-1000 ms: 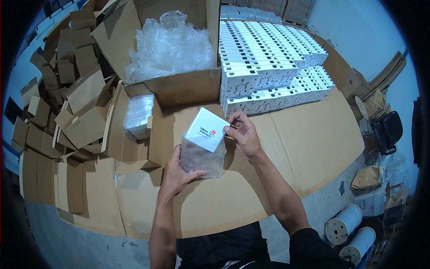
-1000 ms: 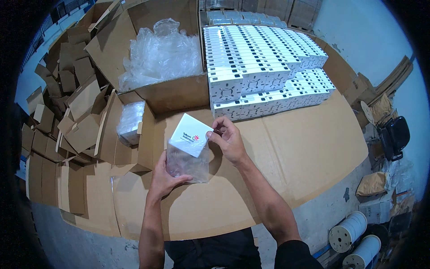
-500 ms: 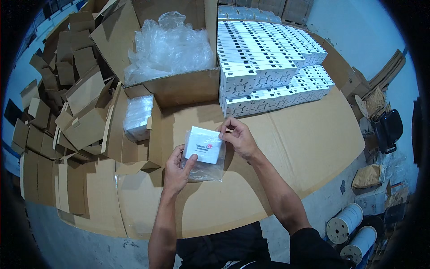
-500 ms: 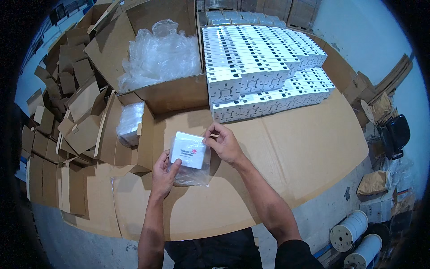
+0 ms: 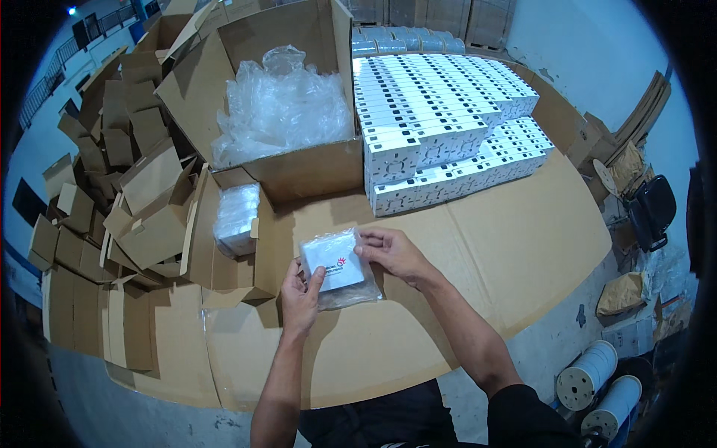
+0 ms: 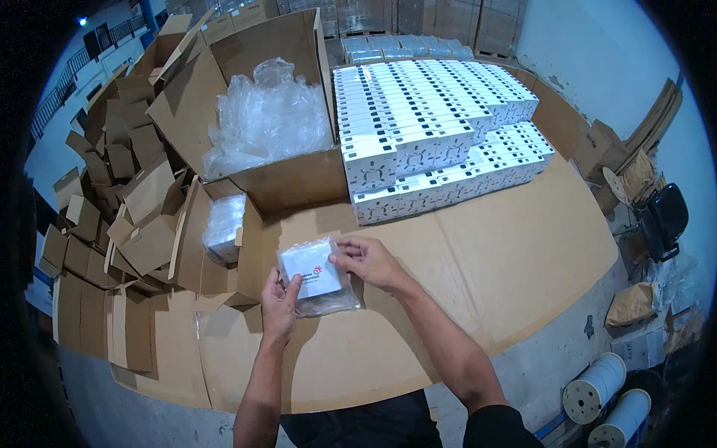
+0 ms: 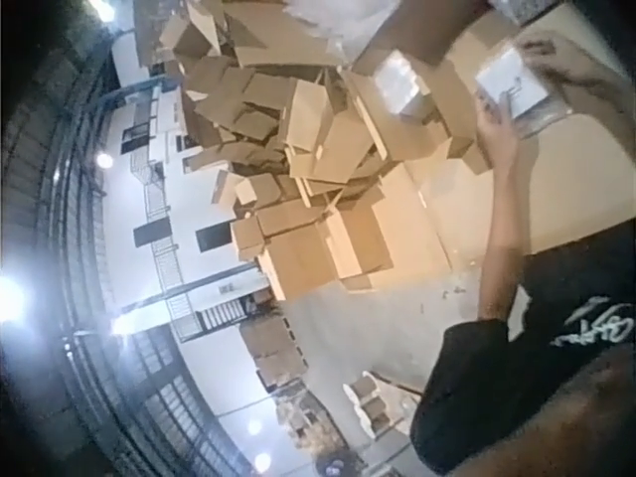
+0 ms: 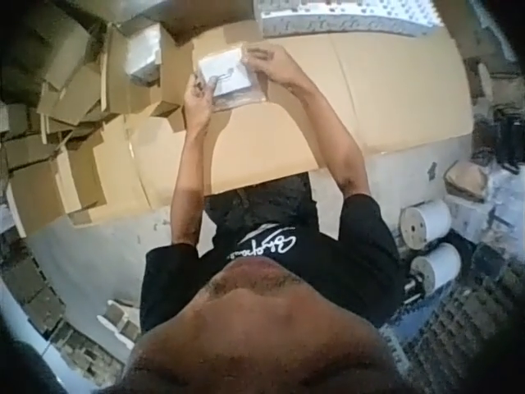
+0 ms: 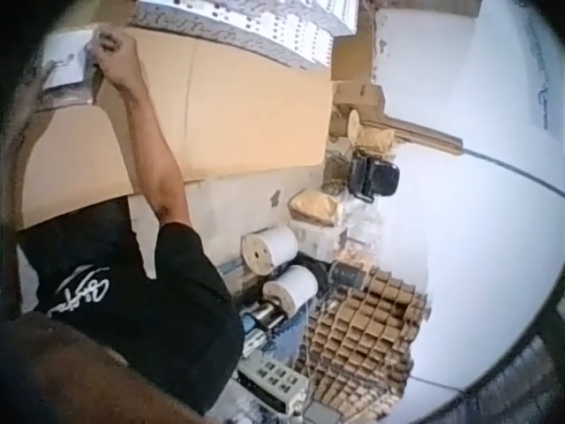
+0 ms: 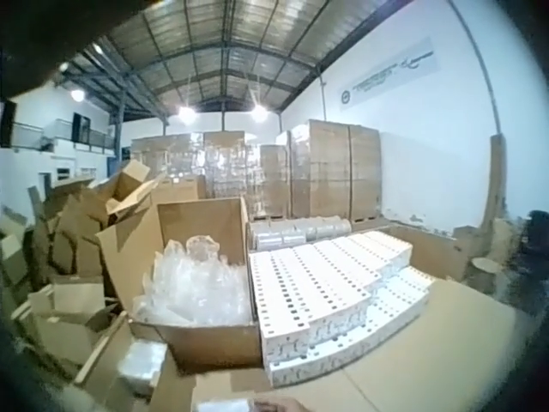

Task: Packing white boxed products into individual plastic bags and then into larger boxes.

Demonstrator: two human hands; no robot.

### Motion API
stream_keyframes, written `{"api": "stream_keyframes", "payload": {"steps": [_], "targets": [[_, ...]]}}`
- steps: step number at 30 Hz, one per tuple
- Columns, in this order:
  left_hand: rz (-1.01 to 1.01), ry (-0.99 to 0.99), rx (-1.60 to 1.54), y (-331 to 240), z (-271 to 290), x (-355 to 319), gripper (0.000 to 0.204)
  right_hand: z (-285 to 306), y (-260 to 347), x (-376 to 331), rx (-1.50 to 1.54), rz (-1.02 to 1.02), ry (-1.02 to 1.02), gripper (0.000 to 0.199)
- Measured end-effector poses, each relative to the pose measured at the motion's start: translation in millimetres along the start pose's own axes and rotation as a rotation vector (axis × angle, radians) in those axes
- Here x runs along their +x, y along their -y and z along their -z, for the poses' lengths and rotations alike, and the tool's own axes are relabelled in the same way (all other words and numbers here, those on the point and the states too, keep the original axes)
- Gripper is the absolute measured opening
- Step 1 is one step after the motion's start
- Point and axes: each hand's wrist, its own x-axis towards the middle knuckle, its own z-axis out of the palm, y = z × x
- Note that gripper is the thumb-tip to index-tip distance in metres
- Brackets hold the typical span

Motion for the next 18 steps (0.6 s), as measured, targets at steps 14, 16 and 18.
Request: {"api": "stream_keyframes", "payload": {"steps": [14,16,18], "targets": [[0.006,-0.128,-0.01,15,-5,25,0.035,-7,-6,3,-0.011,-0.043,-0.095,0.028],[0.01,-0.169,-0.009,8,-8,25,0.038,-7,-8,4,-0.033,-0.02,-0.11,0.028],[-0.029,-0.163,0.027,4,-7,28,0.038,-5,-9,5,-0.057,0.003,-0.119,0.029]]}}
